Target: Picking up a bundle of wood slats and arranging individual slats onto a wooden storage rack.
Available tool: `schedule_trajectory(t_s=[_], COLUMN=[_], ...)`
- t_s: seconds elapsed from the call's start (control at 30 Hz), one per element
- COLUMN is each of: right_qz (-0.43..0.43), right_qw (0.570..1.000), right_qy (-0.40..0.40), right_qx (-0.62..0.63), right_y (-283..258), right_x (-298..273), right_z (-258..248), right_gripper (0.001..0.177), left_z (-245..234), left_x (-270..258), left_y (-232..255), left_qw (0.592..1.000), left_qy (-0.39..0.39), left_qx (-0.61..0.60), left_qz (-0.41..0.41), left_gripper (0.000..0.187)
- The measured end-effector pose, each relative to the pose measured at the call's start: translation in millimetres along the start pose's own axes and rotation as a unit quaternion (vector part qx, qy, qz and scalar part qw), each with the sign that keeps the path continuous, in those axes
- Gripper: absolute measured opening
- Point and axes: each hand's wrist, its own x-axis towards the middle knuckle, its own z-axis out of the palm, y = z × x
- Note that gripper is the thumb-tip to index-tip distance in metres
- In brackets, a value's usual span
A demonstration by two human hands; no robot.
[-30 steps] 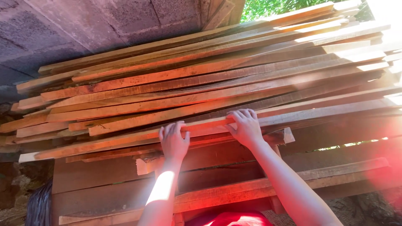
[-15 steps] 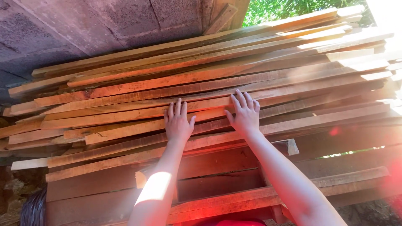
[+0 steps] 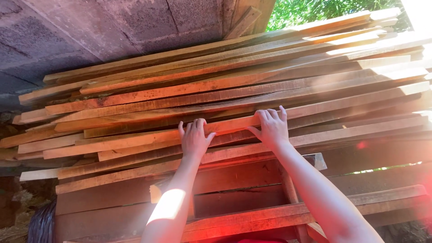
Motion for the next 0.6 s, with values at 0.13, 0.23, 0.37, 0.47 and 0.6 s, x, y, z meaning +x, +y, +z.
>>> schedule_trajectory(t_s=[0.13,0.23,0.37,0.47,0.6], right_qz=[-0.025,-0.029,-0.008,0.004,0.033], right_qw=[0.996,0.988,0.989,0.991,0.989], right_qy=[0.083,0.143,0.142,0.128,0.102], right_qx=[0.014,0.045,0.039,0.037,0.1], right_y=[-2.2,-5.7,-6.2,0.0,7.1], right_x=[9.8,34.3,68.9,71.3,44.8], right_z=[-14.6,-35.8,-48.7,-24.5,7.7], right_gripper=[0.053,0.05,0.048,0.04,0.051], left_z=[-6.5,-36.5,-65.8,-52.3,1.7], left_x=[8.9,26.3,60.8,74.6,62.1], left_y=[-0.2,9.7,17.0,10.6,-5.1], left_qw=[0.997,0.988,0.982,0.984,0.99], left_qy=[0.063,0.134,0.173,0.165,0.127], left_qx=[-0.035,-0.019,0.011,0.045,0.003], left_qz=[0.024,0.069,0.071,0.049,-0.056], left_gripper=[0.054,0.059,0.055,0.053,0.044])
